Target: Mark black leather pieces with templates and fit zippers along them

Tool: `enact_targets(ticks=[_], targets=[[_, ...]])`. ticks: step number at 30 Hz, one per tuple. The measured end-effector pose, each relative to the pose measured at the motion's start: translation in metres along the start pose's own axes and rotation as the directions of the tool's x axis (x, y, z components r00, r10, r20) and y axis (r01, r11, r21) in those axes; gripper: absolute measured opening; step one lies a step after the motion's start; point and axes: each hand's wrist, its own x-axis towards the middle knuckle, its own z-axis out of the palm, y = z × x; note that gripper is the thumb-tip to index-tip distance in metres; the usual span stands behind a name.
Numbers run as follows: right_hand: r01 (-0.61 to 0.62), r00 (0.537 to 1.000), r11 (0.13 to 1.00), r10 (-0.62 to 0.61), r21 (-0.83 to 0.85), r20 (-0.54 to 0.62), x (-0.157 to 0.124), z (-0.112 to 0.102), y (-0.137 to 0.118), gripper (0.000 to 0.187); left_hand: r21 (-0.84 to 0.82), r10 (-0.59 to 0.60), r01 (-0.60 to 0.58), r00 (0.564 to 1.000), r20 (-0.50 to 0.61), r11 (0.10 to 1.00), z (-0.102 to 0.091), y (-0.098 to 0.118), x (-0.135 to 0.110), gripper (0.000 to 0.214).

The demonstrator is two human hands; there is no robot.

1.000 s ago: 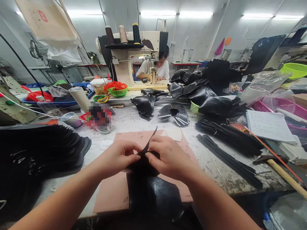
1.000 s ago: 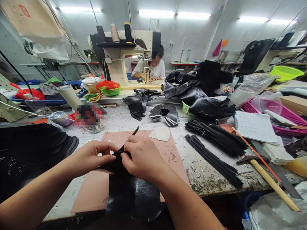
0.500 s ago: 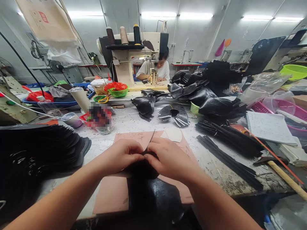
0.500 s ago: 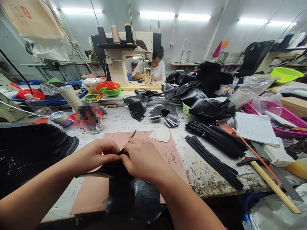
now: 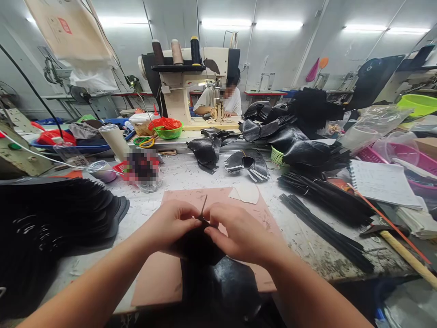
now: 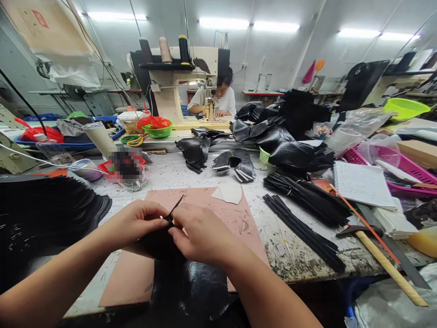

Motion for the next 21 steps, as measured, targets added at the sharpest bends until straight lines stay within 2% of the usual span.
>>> enact_targets(ticks=[4, 7, 13, 17, 21], targets=[[-0.084, 0.981, 0.980, 0.114, 0.183, -0.159, 0.004, 0.004, 0.006, 0.015, -0.023, 0.013, -0.012, 0.999, 0.036, 1.000, -0.002, 0.002, -0.002, 0.022], [-0.083, 0.968, 0.969, 0.134, 0.232, -0.213, 0.007, 0.009, 0.009, 0.018, -0.007, 0.028, -0.028, 0.998, 0.056, 1.000, -0.003, 0.004, -0.002, 0.021], [-0.071, 0.974, 0.975, 0.113, 0.210, -0.197, 0.010, 0.009, 0.009, 0.021, 0.054, 0.037, -0.042, 0.995, 0.093, 0.998, -0.004, 0.005, 0.002, 0.023], [-0.063, 0.984, 0.989, 0.083, 0.132, -0.158, 0.008, 0.007, 0.009, 0.023, 0.094, 0.108, -0.119, 0.987, 0.115, 0.988, -0.004, 0.005, 0.005, 0.019], [-0.014, 0.991, 0.996, 0.025, 0.085, -0.134, 0.005, 0.000, 0.011, 0.019, 0.092, 0.126, -0.130, 0.991, 0.047, 0.987, -0.003, 0.002, 0.007, 0.019]])
